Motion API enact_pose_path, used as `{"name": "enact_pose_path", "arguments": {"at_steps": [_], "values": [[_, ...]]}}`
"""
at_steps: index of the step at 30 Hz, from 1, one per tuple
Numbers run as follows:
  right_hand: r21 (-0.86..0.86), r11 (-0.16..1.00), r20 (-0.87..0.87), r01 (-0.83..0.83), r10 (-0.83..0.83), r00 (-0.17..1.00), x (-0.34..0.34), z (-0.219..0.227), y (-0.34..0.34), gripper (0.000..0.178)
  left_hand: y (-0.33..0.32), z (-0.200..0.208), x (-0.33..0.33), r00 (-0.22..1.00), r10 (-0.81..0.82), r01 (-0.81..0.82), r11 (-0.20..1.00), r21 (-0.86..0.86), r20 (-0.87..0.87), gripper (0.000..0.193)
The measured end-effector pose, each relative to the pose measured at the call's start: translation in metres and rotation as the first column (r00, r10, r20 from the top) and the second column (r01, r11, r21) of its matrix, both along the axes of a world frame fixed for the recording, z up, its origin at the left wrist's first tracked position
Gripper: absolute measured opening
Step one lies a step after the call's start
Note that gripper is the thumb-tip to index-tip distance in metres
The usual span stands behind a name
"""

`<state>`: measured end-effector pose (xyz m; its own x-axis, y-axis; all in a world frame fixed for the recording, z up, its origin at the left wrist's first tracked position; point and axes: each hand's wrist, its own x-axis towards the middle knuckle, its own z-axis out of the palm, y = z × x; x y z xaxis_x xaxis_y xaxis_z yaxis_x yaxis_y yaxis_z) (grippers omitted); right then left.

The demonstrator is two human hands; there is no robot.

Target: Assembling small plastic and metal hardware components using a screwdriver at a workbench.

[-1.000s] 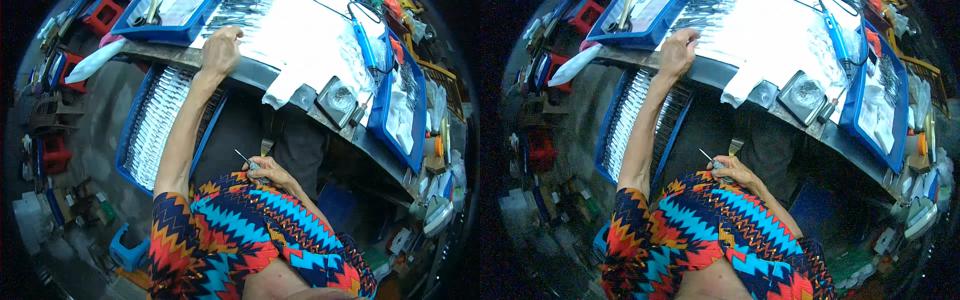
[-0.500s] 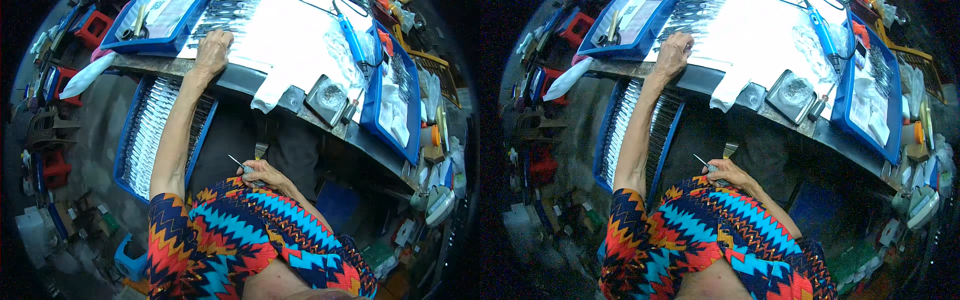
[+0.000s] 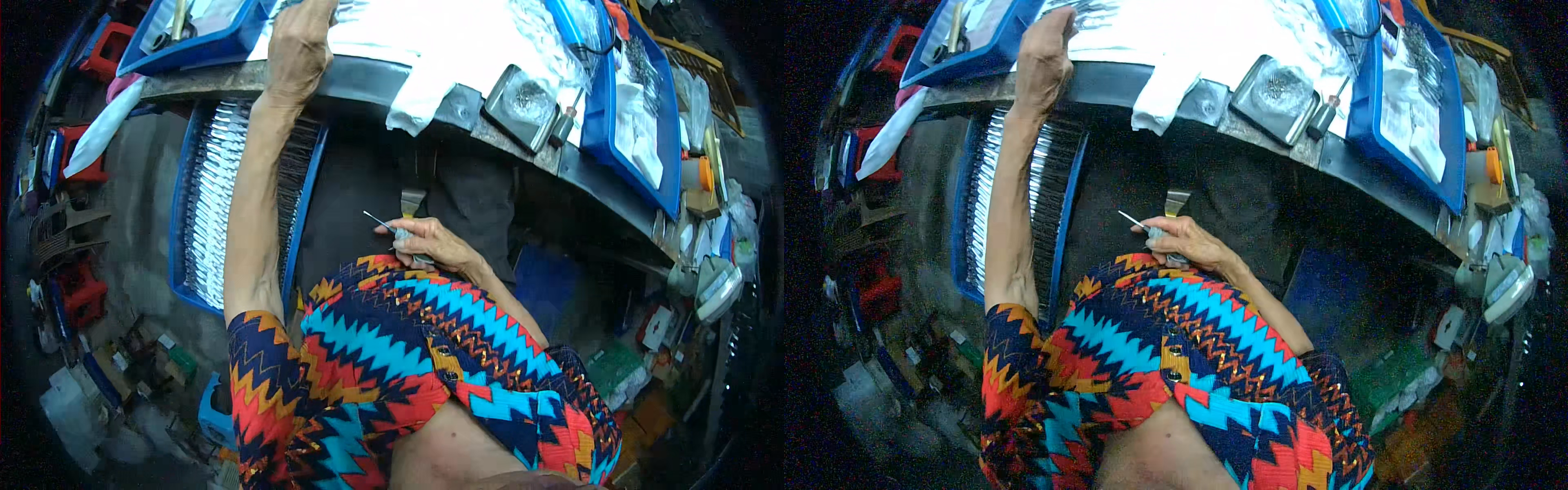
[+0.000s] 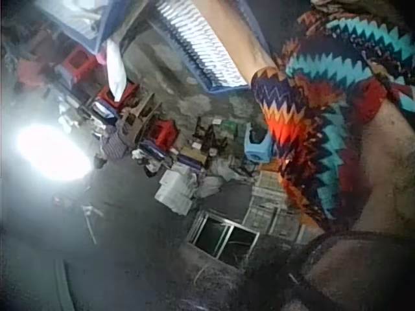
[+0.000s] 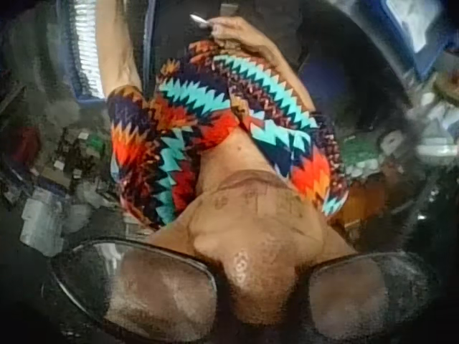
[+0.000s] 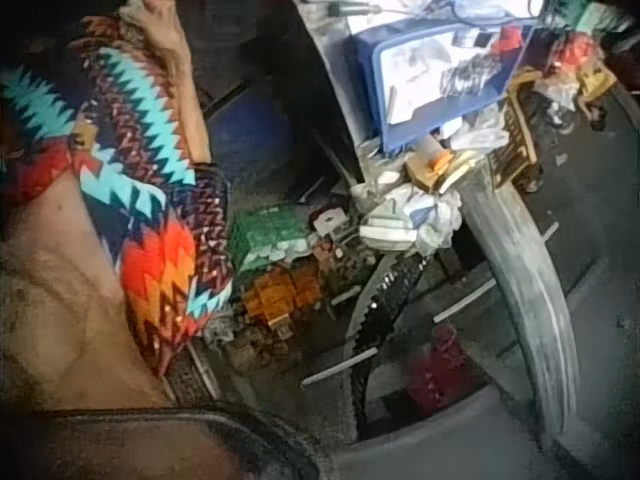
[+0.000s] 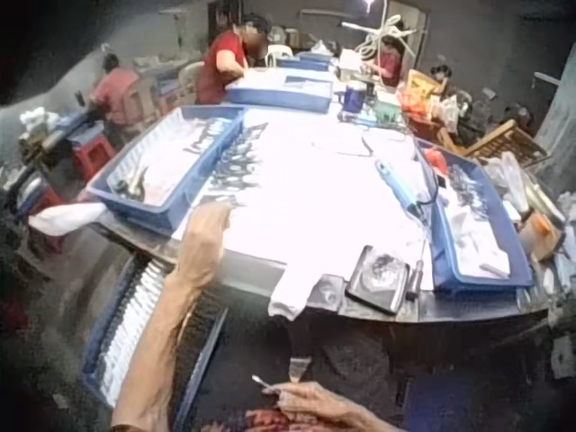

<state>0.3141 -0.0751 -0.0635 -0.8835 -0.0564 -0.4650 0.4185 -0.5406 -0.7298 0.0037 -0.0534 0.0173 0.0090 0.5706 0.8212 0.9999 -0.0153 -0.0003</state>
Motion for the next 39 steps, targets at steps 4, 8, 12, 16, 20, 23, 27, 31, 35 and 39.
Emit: {"name": "enact_pose_path", "arguments": {"at_steps": [4,8,12,16,20,23,27,31,35,39], "values": [[0.086,0.991,0.070,0.098,-0.104,0.992,0.016,-0.003,0.004,0.028,-0.010,0.015,0.062,0.938,-0.109,0.093,0.994,0.063,0.330,0.020],[0.142,0.986,0.119,0.090,-0.107,0.987,0.020,0.005,0.002,0.028,-0.049,0.005,0.123,0.299,-0.068,0.261,0.965,-0.013,0.952,0.018],[0.182,0.980,0.093,0.078,-0.096,0.991,0.020,0.005,0.000,0.022,-0.055,-0.020,0.144,-0.076,0.051,0.436,0.900,-0.012,0.996,0.015],[0.154,0.981,0.128,0.123,-0.143,0.981,0.022,0.007,0.000,0.026,-0.046,-0.037,0.146,-0.074,0.103,0.444,0.894,-0.060,0.992,0.022],[0.188,0.975,0.134,0.119,-0.146,0.980,0.026,0.011,0.003,0.025,-0.040,-0.038,0.146,0.010,0.150,0.476,0.869,-0.136,0.989,0.017],[0.244,0.958,0.149,0.149,-0.189,0.971,0.027,0.026,0.007,0.026,-0.038,-0.039,0.146,0.021,0.153,0.465,0.874,-0.145,0.988,0.018],[0.403,0.901,0.216,0.160,-0.263,0.940,0.034,0.040,0.019,0.028,-0.032,-0.046,0.147,-0.055,0.129,0.480,0.873,-0.087,0.990,0.018],[0.492,0.756,-0.021,0.432,-0.486,0.874,0.037,0.063,0.025,0.033,-0.033,-0.048,0.150,-0.044,0.131,0.462,0.882,-0.096,0.990,0.018],[0.651,0.571,-0.168,0.500,-0.534,0.829,0.019,0.081,0.031,0.030,-0.032,-0.046,0.153,-0.060,0.136,0.448,0.889,-0.095,0.989,0.020],[0.686,0.544,-0.185,0.483,-0.512,0.839,0.003,0.086,0.040,0.030,-0.031,-0.042,0.152,0.014,0.178,0.444,0.881,-0.165,0.984,0.021]]}}
